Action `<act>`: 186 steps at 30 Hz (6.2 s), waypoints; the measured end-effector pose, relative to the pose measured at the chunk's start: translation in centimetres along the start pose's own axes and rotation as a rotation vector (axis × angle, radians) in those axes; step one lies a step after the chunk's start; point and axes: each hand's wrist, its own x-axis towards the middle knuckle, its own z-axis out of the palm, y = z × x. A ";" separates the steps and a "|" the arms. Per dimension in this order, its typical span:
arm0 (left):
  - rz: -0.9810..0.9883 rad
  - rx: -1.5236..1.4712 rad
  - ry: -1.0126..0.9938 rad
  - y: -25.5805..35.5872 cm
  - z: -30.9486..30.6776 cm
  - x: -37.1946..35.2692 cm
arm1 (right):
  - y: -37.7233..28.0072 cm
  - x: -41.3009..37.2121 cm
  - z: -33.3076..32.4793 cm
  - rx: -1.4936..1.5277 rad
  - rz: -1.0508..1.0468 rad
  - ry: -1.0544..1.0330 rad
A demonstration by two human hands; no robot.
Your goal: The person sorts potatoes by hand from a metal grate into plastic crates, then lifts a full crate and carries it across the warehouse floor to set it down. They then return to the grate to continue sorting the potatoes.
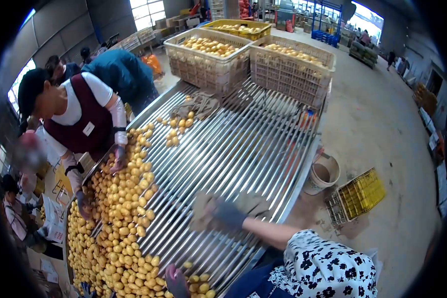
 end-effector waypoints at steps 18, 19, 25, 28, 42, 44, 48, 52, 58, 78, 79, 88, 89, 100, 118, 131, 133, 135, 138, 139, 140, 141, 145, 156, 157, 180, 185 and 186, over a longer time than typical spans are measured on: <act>-0.546 0.537 -0.058 16.1 10.4 5.5 | 34.7 1.5 -60.3 -1.158 0.260 0.984; -0.594 0.530 -0.085 16.7 10.4 5.8 | 33.6 1.1 -61.8 -1.044 0.512 0.805; -0.661 0.693 -0.137 15.1 12.1 6.5 | 32.9 2.1 -63.6 -0.979 0.594 0.576; -0.663 0.718 -0.164 14.9 12.1 6.9 | 33.9 1.5 -62.7 -0.961 0.505 0.746; -0.384 0.387 0.427 11.4 9.2 8.5 | 25.3 -0.6 -52.4 -0.997 0.508 0.752; -0.374 0.410 0.385 11.2 8.2 8.4 | 22.0 -1.5 -49.4 -1.005 0.446 0.756; -0.275 0.372 0.399 10.1 7.4 7.4 | 12.1 -5.5 -40.9 -0.886 0.298 0.756; -0.234 0.260 0.320 5.5 7.6 7.3 | 5.0 -7.8 -33.5 -0.836 0.234 0.679; -0.155 0.220 0.153 5.6 4.5 4.5 | -3.7 -11.3 -25.4 -0.851 -0.091 0.652; -0.100 -1.287 -0.331 37.4 5.3 9.5 | 14.5 -8.1 -42.6 0.719 -0.100 0.270; -0.138 -1.233 -0.363 38.0 4.2 9.5 | 14.1 -7.5 -42.4 0.816 -0.124 0.243; -0.347 -1.312 -0.553 38.1 2.5 9.3 | 12.5 -2.3 -40.5 1.440 0.018 0.105; -0.294 -0.983 -0.670 37.8 1.9 9.8 | 13.4 -2.7 -40.6 1.384 -0.018 0.114; -0.187 -0.987 -0.678 32.8 3.2 8.8 | 5.4 -1.0 -40.9 1.162 -0.094 0.075; -0.446 -1.952 -0.588 4.8 -4.0 8.0 | -26.8 -3.8 -26.6 -0.054 -0.916 -0.157; -0.104 -2.452 0.194 -1.9 4.4 6.1 | -39.0 1.4 -13.0 -0.714 -1.270 -0.368; -0.059 -2.474 0.278 -3.0 6.0 6.7 | -39.6 1.6 -13.1 -0.687 -1.296 -0.383; -0.249 -2.532 0.410 -2.1 6.4 6.7 | -39.7 0.9 -14.9 -0.676 -1.303 -0.335; -0.422 -2.553 0.175 1.1 -0.6 5.4 | -32.4 0.7 -21.1 -0.526 -1.029 -0.002; -0.318 -2.608 0.180 1.1 -0.9 5.3 | -29.2 0.3 -23.0 -0.477 -0.803 0.102; -0.338 -2.605 0.192 1.0 -1.2 5.4 | -24.2 -0.2 -23.1 -0.102 -0.581 0.235; -0.425 -2.538 0.227 1.0 -1.4 5.5 | -19.6 -0.7 -23.4 0.044 -0.472 0.281; -0.590 -2.383 0.359 1.3 -1.2 5.8 | -16.0 -4.6 -16.5 1.281 -0.188 -0.038; -0.282 -1.459 0.432 3.6 -1.8 3.4 | -25.9 -2.3 -12.9 0.756 -0.543 0.457; -0.247 -1.516 0.412 2.3 1.1 3.6 | -27.9 -1.4 -13.4 0.632 -0.622 0.493; 0.435 -3.031 -0.608 13.1 5.5 5.6 | -55.2 1.0 -12.4 0.097 -1.877 0.060; 0.555 -2.575 -0.021 12.2 4.7 6.2 | -55.6 1.0 -14.8 -0.042 -1.621 0.203; 0.023 -2.540 0.043 6.3 7.7 8.6 | -53.9 1.2 -16.7 -0.103 -1.554 0.262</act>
